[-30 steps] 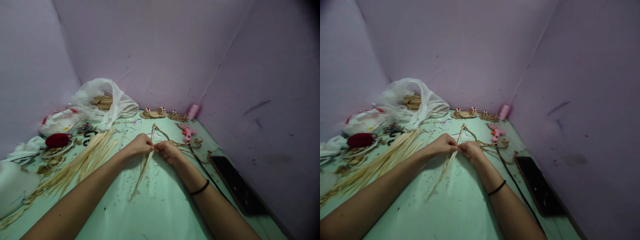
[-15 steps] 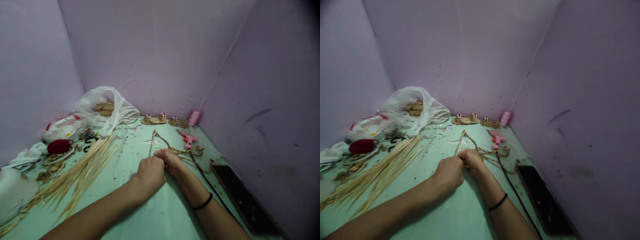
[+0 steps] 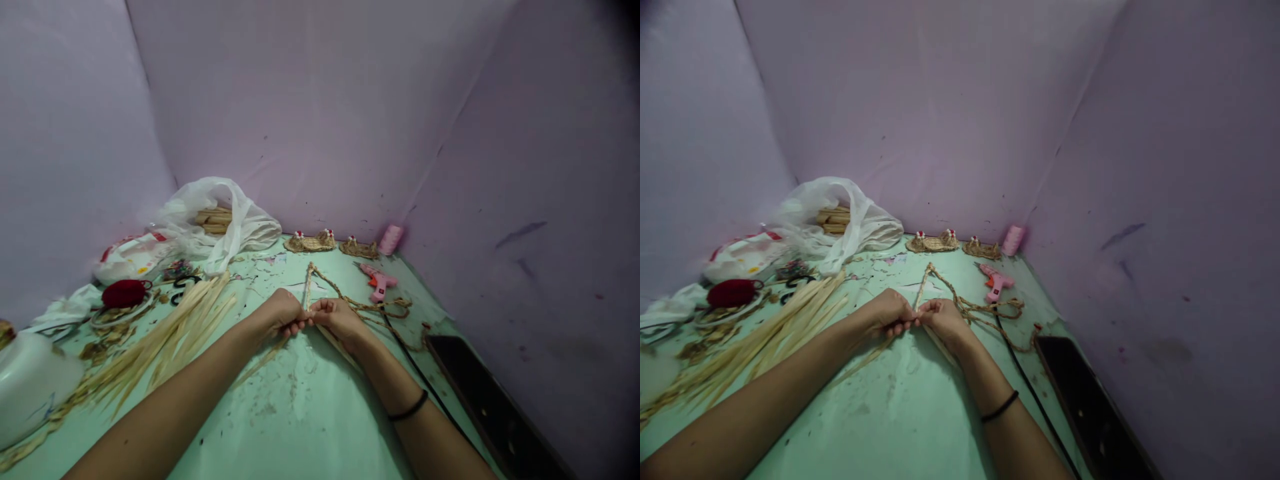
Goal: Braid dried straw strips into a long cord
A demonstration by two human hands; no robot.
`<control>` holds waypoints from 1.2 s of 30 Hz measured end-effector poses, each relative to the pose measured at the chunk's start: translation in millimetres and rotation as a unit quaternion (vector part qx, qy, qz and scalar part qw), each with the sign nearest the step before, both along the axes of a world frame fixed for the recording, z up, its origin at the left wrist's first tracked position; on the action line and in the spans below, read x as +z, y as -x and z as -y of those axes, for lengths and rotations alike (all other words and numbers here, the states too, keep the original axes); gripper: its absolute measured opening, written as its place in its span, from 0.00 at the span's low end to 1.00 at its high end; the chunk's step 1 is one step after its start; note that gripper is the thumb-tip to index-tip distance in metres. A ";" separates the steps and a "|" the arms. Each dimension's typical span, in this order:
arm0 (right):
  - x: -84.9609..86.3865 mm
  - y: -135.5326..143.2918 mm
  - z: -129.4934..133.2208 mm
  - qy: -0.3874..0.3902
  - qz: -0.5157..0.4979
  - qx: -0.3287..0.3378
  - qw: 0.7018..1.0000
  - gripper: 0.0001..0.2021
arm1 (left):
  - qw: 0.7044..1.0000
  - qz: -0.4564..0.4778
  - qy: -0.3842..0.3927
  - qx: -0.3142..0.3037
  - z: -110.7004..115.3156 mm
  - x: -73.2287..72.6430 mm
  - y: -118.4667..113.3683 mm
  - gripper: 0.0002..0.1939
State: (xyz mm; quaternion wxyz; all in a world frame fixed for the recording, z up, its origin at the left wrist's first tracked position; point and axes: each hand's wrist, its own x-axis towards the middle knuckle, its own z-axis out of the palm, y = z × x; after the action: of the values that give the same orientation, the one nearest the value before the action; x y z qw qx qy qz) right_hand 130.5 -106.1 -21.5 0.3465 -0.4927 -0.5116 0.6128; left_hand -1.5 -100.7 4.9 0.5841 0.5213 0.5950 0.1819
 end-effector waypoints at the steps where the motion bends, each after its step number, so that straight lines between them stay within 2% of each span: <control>1: -0.3 0.1 -0.5 -0.016 0.016 -0.001 1.000 0.03 | 0.999 -0.033 -0.018 -0.002 0.1 -0.5 0.3 0.05; 3: 0.8 -0.3 -0.9 -0.039 0.069 -0.005 0.997 0.03 | 0.996 -0.065 -0.058 0.001 -0.1 -2.7 0.4 0.05; 5: 5.2 -1.5 0.0 -0.072 0.169 -0.020 0.983 0.02 | 0.994 -0.052 -0.093 0.010 -0.2 -6.7 -0.7 0.06; 8: 16.9 -3.7 4.4 -0.131 0.346 -0.051 0.928 0.04 | 0.993 -0.027 -0.115 0.032 1.7 -12.5 -4.5 0.07; 10: 25.2 -3.4 9.0 -0.144 0.414 -0.056 0.897 0.05 | 0.992 -0.021 -0.117 0.048 4.0 -13.4 -7.6 0.07; 12: 30.9 -0.4 14.5 -0.160 0.439 -0.052 0.882 0.05 | 0.993 -0.014 -0.099 0.066 6.1 -11.7 -9.7 0.07; 16: 31.0 12.3 26.0 -0.249 0.430 -0.043 0.867 0.06 | 0.996 0.028 -0.039 0.072 5.4 -8.1 -6.4 0.07; 20: 30.2 18.4 31.3 -0.276 0.426 -0.028 0.861 0.07 | 0.993 0.089 -0.052 0.051 0.9 -9.0 2.2 0.05; 23: 36.0 8.0 25.4 -0.238 0.434 -0.002 0.869 0.05 | 0.991 0.112 -0.062 0.038 -1.5 -9.4 6.0 0.04; 27: 38.2 -9.4 10.4 -0.178 0.351 -0.086 0.915 0.10 | 0.992 0.116 -0.043 0.022 -3.5 -11.4 7.3 0.03; 29: 34.0 -8.6 7.2 -0.110 0.277 -0.096 0.950 0.08 | 0.992 0.123 -0.036 0.016 -3.8 -13.3 7.2 0.03; 31: 29.0 -1.0 8.7 -0.001 0.168 -0.061 0.984 0.06 | 0.990 0.131 -0.044 0.016 -3.6 -14.9 6.9 0.03; 33: 24.9 8.0 12.3 0.086 0.071 -0.038 0.993 0.05 | 0.991 0.125 -0.054 0.013 -3.2 -16.0 6.4 0.03; 34: 23.4 11.4 13.8 0.102 0.051 -0.042 0.993 0.04 | 0.991 0.117 -0.057 0.012 -3.0 -16.2 6.2 0.03; 36: 20.6 14.2 14.8 0.083 0.070 -0.062 0.992 0.05 | 0.994 0.096 -0.055 0.005 -2.3 -16.1 5.7 0.03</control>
State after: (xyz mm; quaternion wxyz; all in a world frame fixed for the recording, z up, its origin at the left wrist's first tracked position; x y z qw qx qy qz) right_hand 116.3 -120.9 -0.9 0.3055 -0.5921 -0.4503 0.5944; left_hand -7.2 -98.3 -11.2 0.6083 0.5297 0.5278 0.2661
